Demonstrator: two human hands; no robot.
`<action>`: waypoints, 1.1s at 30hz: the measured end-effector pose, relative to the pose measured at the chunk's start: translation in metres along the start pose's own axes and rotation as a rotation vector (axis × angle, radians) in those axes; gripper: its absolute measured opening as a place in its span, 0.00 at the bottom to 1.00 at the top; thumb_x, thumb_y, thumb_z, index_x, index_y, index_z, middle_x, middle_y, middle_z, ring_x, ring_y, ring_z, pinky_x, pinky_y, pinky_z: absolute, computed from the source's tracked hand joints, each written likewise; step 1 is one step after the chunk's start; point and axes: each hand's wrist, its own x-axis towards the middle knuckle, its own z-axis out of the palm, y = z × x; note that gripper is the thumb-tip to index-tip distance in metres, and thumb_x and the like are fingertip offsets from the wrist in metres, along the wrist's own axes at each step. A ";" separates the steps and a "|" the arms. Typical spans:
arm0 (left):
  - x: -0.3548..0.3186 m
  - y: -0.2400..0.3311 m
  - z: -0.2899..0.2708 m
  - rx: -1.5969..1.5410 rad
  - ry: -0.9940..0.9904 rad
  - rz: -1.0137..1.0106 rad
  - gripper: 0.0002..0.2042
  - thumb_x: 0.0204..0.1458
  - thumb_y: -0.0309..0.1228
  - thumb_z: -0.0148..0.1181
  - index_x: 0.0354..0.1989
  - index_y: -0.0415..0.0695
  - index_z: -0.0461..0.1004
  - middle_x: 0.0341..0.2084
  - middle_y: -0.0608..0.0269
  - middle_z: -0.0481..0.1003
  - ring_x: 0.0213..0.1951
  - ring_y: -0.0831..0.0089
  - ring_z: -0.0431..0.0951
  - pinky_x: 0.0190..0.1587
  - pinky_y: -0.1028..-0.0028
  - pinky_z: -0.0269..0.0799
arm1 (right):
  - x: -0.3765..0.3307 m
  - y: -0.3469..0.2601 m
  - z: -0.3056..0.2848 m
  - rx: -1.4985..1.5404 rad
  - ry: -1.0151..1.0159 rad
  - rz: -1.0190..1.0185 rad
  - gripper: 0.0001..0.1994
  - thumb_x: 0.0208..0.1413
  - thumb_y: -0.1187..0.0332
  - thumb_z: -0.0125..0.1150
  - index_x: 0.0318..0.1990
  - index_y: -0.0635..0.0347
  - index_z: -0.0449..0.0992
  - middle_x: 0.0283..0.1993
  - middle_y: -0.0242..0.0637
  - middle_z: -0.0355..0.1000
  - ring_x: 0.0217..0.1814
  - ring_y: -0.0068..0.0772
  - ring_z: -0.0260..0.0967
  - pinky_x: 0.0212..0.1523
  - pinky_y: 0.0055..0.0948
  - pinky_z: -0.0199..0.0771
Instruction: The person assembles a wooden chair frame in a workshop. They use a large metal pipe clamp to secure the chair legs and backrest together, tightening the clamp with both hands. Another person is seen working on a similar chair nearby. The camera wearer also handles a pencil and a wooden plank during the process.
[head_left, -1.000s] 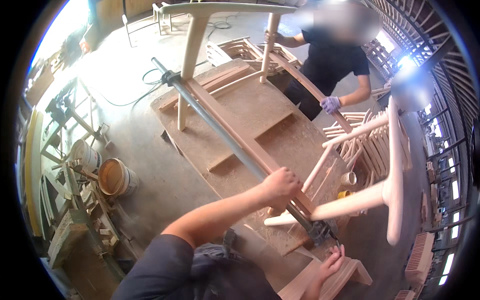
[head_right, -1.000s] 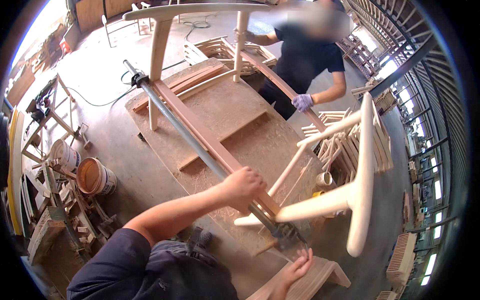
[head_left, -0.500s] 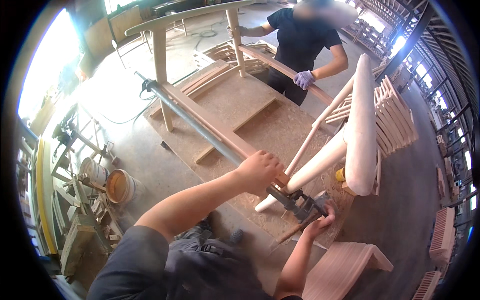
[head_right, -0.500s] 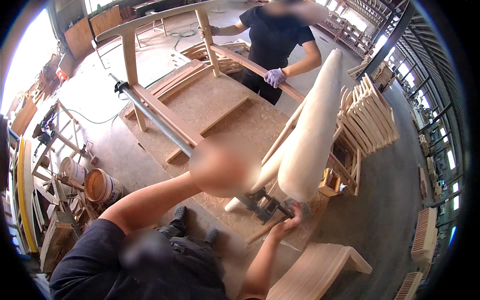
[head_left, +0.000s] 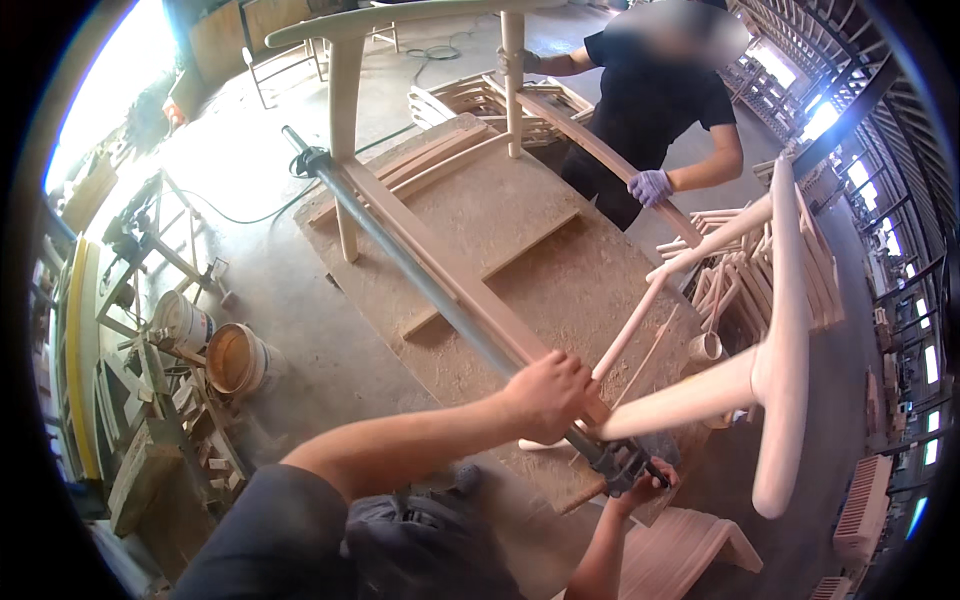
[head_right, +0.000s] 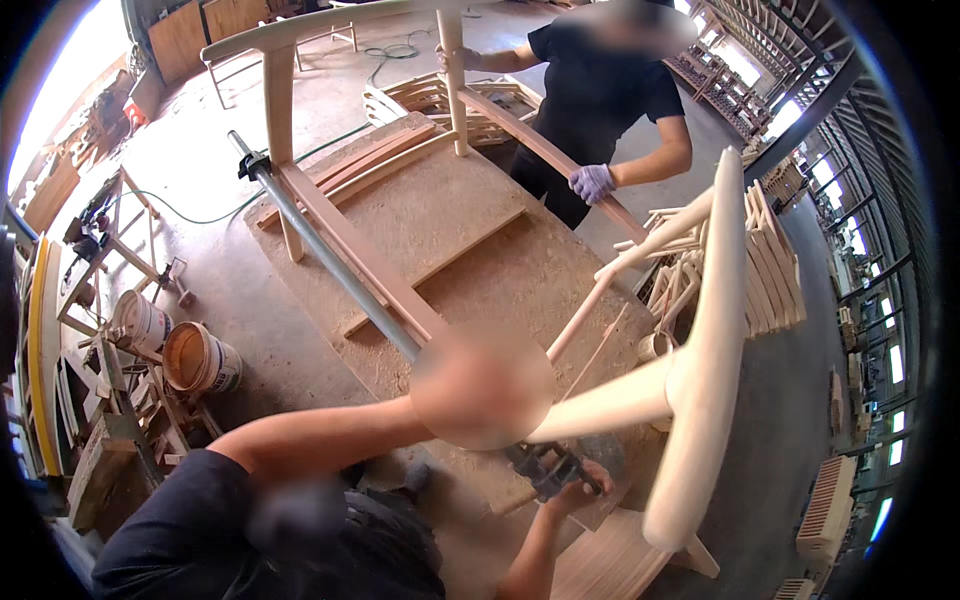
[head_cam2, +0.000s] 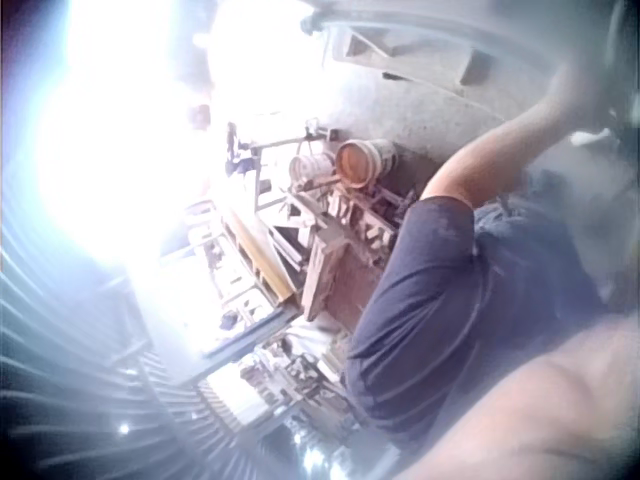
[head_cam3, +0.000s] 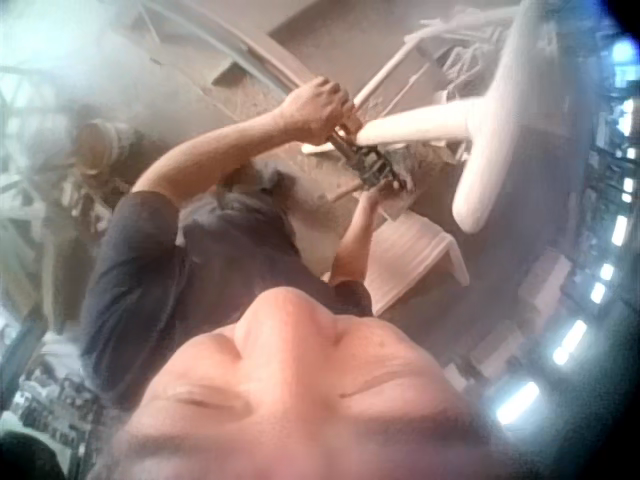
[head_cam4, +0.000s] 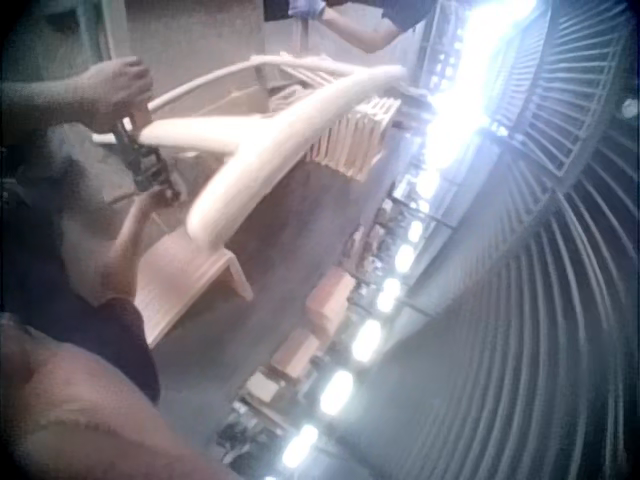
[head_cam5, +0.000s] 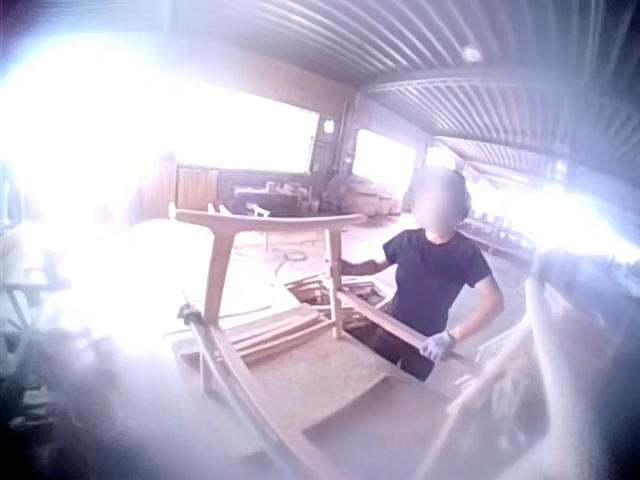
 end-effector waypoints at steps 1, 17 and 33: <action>-0.002 0.000 -0.002 -0.008 -0.013 -0.005 0.16 0.44 0.37 0.60 0.41 0.43 0.74 0.38 0.60 0.74 0.47 0.63 0.73 0.50 0.67 0.64 | -0.002 -0.002 -0.006 -0.058 -0.022 -0.042 0.17 0.67 0.49 0.52 0.39 0.53 0.62 0.33 0.29 0.63 0.37 0.29 0.66 0.45 0.37 0.71; -0.003 0.004 -0.019 0.069 -0.077 0.011 0.15 0.45 0.35 0.60 0.40 0.43 0.74 0.37 0.60 0.75 0.44 0.64 0.75 0.47 0.67 0.64 | 0.053 -0.098 -0.052 -0.036 -0.395 1.138 0.20 0.71 0.45 0.43 0.49 0.54 0.62 0.22 0.30 0.56 0.19 0.25 0.56 0.20 0.30 0.62; -0.012 0.003 0.002 -0.096 -0.020 -0.021 0.22 0.39 0.35 0.65 0.44 0.39 0.73 0.40 0.57 0.76 0.47 0.62 0.74 0.49 0.67 0.65 | 0.053 0.035 -0.103 -0.737 -0.700 0.337 0.25 0.59 0.62 0.57 0.60 0.64 0.64 0.54 0.61 0.72 0.54 0.60 0.71 0.54 0.48 0.70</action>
